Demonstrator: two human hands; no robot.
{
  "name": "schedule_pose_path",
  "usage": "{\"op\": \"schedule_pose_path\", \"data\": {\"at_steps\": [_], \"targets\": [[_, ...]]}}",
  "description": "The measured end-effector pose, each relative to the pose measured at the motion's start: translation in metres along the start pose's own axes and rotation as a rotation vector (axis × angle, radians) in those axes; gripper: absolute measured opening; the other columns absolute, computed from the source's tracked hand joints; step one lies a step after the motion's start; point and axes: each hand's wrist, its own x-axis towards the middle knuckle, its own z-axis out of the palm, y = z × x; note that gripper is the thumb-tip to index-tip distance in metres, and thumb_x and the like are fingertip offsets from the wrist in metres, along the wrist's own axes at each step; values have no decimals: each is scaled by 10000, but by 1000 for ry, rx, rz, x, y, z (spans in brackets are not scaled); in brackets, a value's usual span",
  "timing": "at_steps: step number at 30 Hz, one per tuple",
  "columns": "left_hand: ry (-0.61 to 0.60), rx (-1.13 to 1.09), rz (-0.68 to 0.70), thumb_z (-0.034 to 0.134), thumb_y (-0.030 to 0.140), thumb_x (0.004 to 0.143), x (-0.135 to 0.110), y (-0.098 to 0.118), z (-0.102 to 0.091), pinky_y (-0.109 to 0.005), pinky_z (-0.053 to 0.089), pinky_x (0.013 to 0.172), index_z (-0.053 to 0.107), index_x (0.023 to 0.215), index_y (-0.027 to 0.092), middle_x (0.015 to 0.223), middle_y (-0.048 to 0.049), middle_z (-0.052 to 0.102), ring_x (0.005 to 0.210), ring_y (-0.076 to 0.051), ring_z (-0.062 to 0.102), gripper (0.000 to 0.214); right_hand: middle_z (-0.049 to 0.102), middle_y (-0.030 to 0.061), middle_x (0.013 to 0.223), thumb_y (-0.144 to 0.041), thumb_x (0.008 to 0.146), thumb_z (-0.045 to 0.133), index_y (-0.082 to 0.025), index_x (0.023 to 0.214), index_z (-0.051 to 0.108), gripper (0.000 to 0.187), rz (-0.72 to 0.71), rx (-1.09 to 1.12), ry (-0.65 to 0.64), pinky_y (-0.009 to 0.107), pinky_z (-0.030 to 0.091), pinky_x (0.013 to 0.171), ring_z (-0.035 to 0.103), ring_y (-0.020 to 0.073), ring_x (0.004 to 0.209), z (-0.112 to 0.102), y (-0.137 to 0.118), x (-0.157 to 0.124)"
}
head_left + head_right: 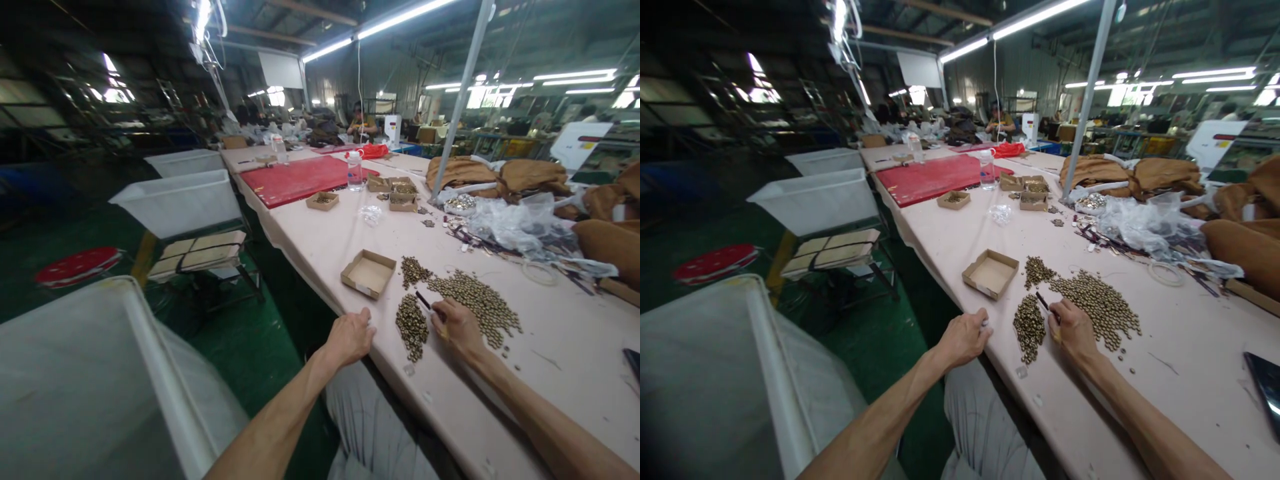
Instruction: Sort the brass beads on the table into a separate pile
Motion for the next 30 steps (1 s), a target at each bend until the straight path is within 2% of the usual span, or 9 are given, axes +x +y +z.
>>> {"op": "schedule_pose_path", "data": {"at_steps": [5, 11, 16, 20, 25, 30], "targets": [[-12, -5, -4, 446, 434, 967, -1, 0, 0, -390, 517, 881, 504, 1198, 195, 1044, -153, 733, 999, -288, 714, 338, 631, 47, 868, -293, 918, 491, -197, 943, 719, 249, 1, -21, -35, 264, 392, 701, 558, 152, 739, 4, 2, 3], [15, -2, 14, 419, 415, 977, 2, 1, -1, -382, 512, 868, 524, 1137, 206, 1024, -133, 730, 986, -286, 712, 284, 623, 56, 873, -269, 918, 484, -184, 942, 714, 246, 24, -62, -24, 265, 391, 724, 553, 154, 756, 6, 8, -2], [16, 21, -2, 436, 428, 968, 5, -2, 2, -386, 509, 850, 515, 1178, 212, 1011, -131, 729, 980, -299, 709, 311, 634, 74, 917, -261, 912, 489, -183, 965, 707, 237, 117, -144, 8, 279, 394, 753, 562, 171, 800, 3, 21, -4], [38, 29, 22, 430, 427, 969, 7, -4, 5, -388, 506, 835, 516, 1161, 214, 1000, -130, 728, 967, -305, 711, 299, 637, 77, 915, -244, 898, 496, -186, 951, 699, 218, 170, -203, 47, 287, 391, 743, 564, 182, 806, -3, 33, -6], [53, 30, 41, 427, 422, 969, 9, -5, 6, -390, 505, 809, 511, 1172, 218, 998, -124, 728, 949, -308, 711, 299, 644, 67, 932, -236, 893, 505, -200, 969, 700, 212, 67, -240, -12, 283, 392, 734, 572, 178, 808, -17, 42, -13], [42, 29, 28, 435, 430, 969, 9, -4, 7, -388, 504, 819, 514, 1184, 219, 1018, -126, 725, 959, -300, 708, 311, 649, 56, 892, -248, 896, 502, -198, 945, 704, 214, 90, -280, 26, 278, 399, 706, 577, 172, 773, -41, 50, -23]]}}
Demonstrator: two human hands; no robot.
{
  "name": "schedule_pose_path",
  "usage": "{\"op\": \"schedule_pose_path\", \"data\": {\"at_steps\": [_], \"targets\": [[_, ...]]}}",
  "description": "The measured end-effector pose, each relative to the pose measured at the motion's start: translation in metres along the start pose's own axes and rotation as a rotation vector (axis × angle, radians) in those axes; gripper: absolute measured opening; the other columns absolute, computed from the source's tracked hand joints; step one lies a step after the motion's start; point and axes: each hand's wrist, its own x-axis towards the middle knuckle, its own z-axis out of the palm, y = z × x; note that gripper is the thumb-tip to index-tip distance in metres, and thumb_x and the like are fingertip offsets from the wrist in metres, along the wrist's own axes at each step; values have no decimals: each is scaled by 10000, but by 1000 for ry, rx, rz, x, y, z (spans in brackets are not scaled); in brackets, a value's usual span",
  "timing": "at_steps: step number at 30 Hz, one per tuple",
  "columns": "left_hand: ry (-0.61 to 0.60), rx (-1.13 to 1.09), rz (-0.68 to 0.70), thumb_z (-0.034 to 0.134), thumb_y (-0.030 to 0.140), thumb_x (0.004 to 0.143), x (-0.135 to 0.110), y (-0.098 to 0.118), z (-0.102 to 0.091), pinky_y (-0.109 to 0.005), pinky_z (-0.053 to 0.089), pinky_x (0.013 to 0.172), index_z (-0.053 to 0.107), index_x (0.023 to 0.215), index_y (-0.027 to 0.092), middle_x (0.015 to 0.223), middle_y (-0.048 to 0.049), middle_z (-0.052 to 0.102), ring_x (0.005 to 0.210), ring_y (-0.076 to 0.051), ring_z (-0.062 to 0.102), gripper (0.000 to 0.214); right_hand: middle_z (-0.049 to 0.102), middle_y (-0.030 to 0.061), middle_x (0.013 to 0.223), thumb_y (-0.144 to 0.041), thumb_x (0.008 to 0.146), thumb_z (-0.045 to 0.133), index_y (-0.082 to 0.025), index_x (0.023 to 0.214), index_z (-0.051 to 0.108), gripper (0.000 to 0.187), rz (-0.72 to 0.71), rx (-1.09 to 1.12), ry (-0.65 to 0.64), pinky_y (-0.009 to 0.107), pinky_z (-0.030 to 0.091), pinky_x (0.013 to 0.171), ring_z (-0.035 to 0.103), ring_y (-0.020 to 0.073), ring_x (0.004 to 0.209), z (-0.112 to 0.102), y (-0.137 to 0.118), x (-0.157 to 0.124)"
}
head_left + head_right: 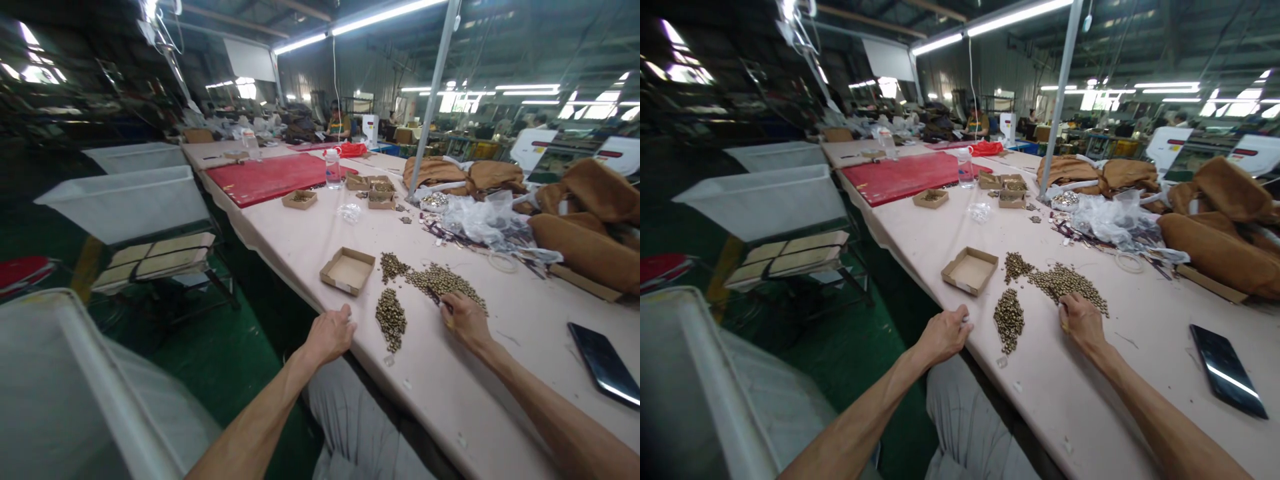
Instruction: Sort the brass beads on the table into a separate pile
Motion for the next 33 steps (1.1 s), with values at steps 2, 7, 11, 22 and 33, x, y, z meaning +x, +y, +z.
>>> {"op": "schedule_pose_path", "data": {"at_steps": [2, 7, 11, 22, 33], "targets": [[2, -3, 5, 436, 433, 970, 0, 0, 0, -388, 504, 828, 514, 1196, 216, 1024, -129, 724, 966, -297, 706, 323, 652, 56, 885, -253, 894, 510, -195, 962, 702, 212, -53, 19, 1, 277, 415, 717, 587, 173, 784, -7, 5, -8], [17, 8, -8, 433, 438, 970, -3, 4, 0, -400, 510, 821, 528, 1186, 211, 1008, -137, 725, 945, -308, 710, 329, 657, 58, 864, -236, 885, 527, -191, 967, 701, 197, -116, 52, 30, 280, 446, 707, 601, 173, 772, -21, 6, -37], [-12, 4, -15, 446, 428, 966, -7, 10, 0, -397, 505, 857, 519, 1216, 207, 1025, -141, 721, 972, -296, 704, 341, 643, 41, 852, -240, 862, 601, -203, 1017, 684, 180, -162, 195, 84, 275, 461, 679, 586, 155, 725, -37, -20, -65], [-29, 22, -2, 429, 423, 969, -7, 16, -1, -389, 509, 871, 508, 1207, 206, 1013, -123, 718, 997, -289, 693, 332, 659, 71, 923, -212, 905, 555, -211, 1060, 657, 186, -364, 406, -140, 279, 500, 697, 603, 156, 762, -37, -85, -98], [-48, -7, -40, 458, 423, 967, -9, 19, -9, -391, 502, 896, 513, 1245, 204, 1050, -131, 715, 1009, -288, 692, 358, 651, 70, 885, -232, 907, 545, -204, 1046, 668, 188, -266, 376, -143, 273, 498, 678, 608, 164, 742, -33, -72, -95]]}}
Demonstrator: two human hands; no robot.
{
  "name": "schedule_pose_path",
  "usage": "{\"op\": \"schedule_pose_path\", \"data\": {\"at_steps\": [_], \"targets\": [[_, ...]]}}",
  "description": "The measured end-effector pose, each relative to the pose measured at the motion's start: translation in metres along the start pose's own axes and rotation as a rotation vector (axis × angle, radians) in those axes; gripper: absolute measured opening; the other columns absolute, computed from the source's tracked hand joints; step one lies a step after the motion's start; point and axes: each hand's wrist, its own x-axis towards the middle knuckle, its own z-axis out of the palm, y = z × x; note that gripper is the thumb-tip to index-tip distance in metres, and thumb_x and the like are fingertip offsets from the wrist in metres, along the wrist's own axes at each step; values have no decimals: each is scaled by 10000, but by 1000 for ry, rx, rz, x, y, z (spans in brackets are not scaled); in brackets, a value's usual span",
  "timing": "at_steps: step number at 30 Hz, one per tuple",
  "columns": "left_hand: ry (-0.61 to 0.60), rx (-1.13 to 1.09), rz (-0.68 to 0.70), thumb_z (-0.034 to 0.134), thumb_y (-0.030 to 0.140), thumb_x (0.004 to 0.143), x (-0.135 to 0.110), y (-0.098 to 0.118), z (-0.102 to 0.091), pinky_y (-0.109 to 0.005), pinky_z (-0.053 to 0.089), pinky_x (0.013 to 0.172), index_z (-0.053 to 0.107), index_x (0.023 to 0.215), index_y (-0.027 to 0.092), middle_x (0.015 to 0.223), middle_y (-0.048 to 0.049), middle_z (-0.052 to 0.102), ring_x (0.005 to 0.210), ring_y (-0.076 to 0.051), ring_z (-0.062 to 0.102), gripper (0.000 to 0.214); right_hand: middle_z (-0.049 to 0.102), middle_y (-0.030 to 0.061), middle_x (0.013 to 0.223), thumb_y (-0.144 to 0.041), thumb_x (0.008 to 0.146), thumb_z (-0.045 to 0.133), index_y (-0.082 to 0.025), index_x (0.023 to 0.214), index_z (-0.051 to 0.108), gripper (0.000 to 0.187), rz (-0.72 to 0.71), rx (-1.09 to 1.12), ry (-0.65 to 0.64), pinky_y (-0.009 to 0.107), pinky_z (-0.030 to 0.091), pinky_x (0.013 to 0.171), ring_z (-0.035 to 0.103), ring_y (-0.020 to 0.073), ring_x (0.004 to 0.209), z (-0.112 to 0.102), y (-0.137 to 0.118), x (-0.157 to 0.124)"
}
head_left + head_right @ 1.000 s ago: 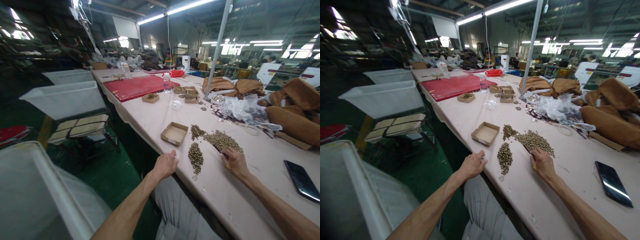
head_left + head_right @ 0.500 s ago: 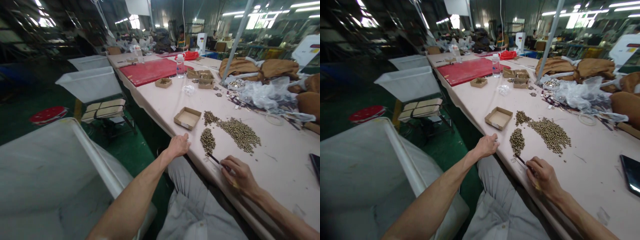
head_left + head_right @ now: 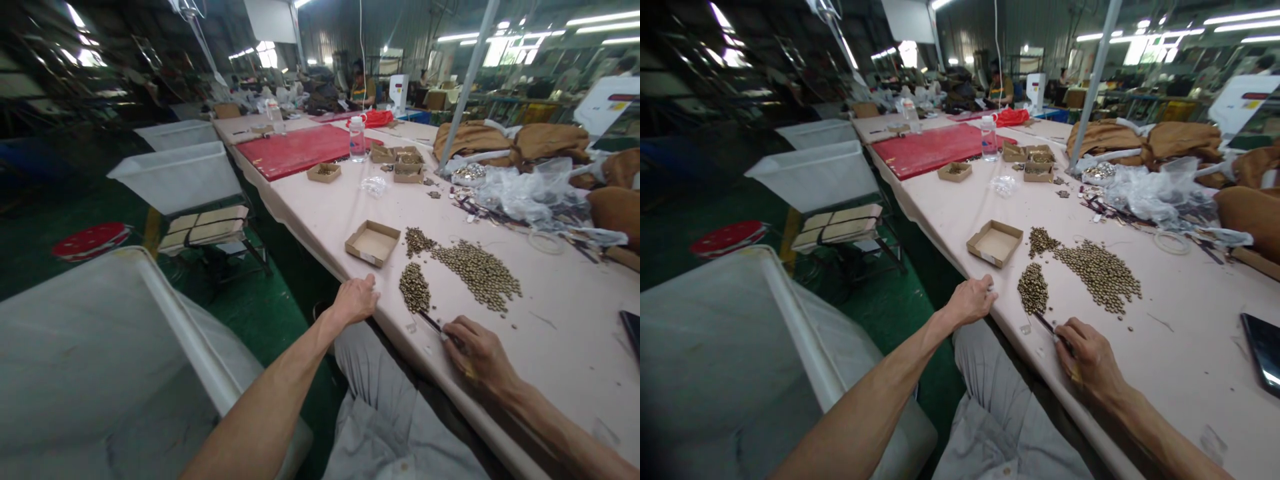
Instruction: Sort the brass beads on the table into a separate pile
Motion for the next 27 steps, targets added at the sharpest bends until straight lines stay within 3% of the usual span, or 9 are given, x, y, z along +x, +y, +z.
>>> {"op": "schedule_pose_path", "data": {"at_steps": [6, 11, 17, 27], "targets": [[-7, -22, -28, 490, 408, 961, -2, 5, -8, -375, 495, 899, 553, 1212, 207, 1062, -122, 721, 1022, -275, 692, 327, 653, 68, 856, -246, 905, 539, -204, 1023, 676, 186, 26, 4, 53, 277, 502, 664, 610, 159, 713, -4, 2, 3], [64, -7, 26, 486, 418, 962, 1, 5, -6, -345, 498, 817, 604, 1101, 211, 959, -95, 726, 935, -261, 699, 276, 641, 49, 840, -247, 886, 576, -198, 1044, 667, 189, 110, 16, 206, 268, 487, 621, 589, 146, 670, -17, 32, 2], [204, -135, 132, 500, 401, 961, -1, 16, -5, -307, 484, 812, 633, 975, 202, 894, -63, 690, 860, -197, 656, 240, 647, 63, 869, -268, 880, 559, -183, 1036, 680, 215, 224, -146, 221, 286, 482, 647, 583, 161, 692, -16, 64, -9], [245, -231, 256, 519, 379, 952, -14, 53, 11, -295, 504, 814, 629, 1055, 221, 1056, -65, 600, 917, -176, 597, 218, 656, 83, 937, -250, 913, 524, -201, 1099, 671, 242, 141, -91, 115, 296, 494, 707, 606, 183, 790, -9, 46, -6]]}}
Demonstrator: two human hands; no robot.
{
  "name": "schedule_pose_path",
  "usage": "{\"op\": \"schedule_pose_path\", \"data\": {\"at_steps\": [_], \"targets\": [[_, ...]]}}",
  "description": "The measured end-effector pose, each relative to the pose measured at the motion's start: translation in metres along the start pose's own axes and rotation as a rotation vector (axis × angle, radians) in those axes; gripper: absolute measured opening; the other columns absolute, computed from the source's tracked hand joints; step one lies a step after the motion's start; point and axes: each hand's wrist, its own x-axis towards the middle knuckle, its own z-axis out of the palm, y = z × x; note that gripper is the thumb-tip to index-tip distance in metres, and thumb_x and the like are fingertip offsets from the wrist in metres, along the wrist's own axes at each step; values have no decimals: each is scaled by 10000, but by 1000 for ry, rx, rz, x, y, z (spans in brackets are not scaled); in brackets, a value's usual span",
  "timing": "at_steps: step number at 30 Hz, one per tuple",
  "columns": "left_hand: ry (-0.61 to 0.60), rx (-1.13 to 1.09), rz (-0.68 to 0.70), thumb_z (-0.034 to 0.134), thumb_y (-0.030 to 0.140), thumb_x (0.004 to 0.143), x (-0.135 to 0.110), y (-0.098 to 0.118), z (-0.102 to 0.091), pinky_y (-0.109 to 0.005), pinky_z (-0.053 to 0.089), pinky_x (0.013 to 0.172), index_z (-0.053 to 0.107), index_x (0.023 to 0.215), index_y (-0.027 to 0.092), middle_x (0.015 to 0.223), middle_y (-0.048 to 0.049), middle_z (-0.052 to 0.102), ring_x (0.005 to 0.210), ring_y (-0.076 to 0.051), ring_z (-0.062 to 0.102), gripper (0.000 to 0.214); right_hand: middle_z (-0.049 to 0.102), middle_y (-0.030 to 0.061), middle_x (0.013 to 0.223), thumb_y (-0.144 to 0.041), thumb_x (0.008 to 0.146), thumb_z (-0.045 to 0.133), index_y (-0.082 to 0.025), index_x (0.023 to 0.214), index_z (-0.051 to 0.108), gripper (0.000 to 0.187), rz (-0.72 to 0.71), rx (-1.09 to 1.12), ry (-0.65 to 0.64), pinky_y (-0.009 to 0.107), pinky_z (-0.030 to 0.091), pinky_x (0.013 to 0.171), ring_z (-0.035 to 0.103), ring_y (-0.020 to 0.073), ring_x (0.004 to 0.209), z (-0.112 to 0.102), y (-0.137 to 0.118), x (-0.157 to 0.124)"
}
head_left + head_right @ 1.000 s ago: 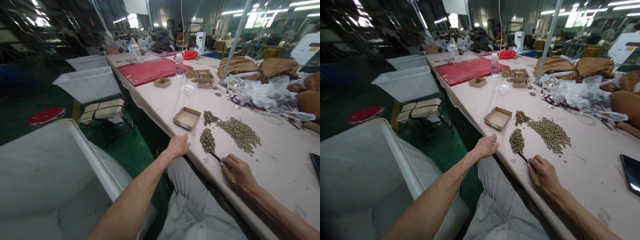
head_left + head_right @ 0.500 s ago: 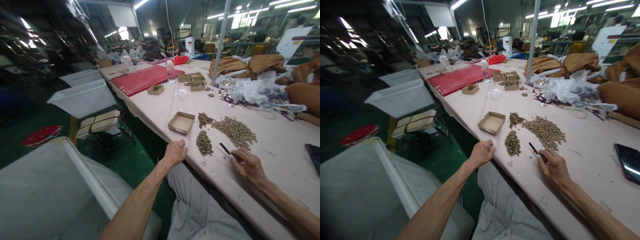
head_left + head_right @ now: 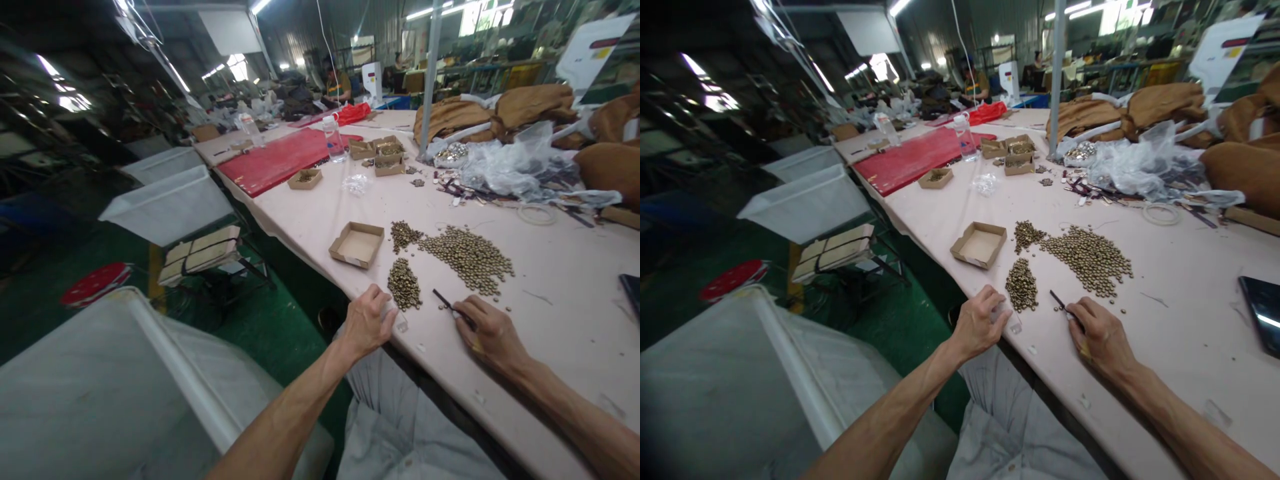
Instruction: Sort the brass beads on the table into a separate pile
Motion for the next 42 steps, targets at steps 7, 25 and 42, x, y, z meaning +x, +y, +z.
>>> {"op": "schedule_pose_path", "data": {"at_steps": [7, 25, 42], "targets": [[-15, 26, 71, 580, 316, 909, -1, 4, 8, -362, 500, 902, 622, 1031, 214, 1066, -81, 592, 1024, -225, 559, 164, 660, 93, 992, -221, 910, 527, -205, 1120, 661, 249, -44, 49, -37, 319, 505, 761, 608, 192, 835, 2, -8, -1], [-15, -87, 172, 505, 269, 949, -7, 28, 19, -386, 514, 911, 611, 1049, 200, 1076, -98, 582, 1034, -227, 561, 162, 642, 74, 930, -199, 902, 560, -209, 1103, 639, 217, -95, 257, -61, 271, 492, 656, 595, 152, 745, -14, -27, -2], [50, -19, 104, 498, 292, 963, -2, -2, 17, -309, 489, 810, 645, 921, 193, 907, -65, 590, 893, -186, 581, 181, 593, 44, 833, -170, 901, 507, -188, 1008, 648, 178, -21, 81, 29, 235, 448, 625, 547, 129, 678, 15, -60, -12]]}}
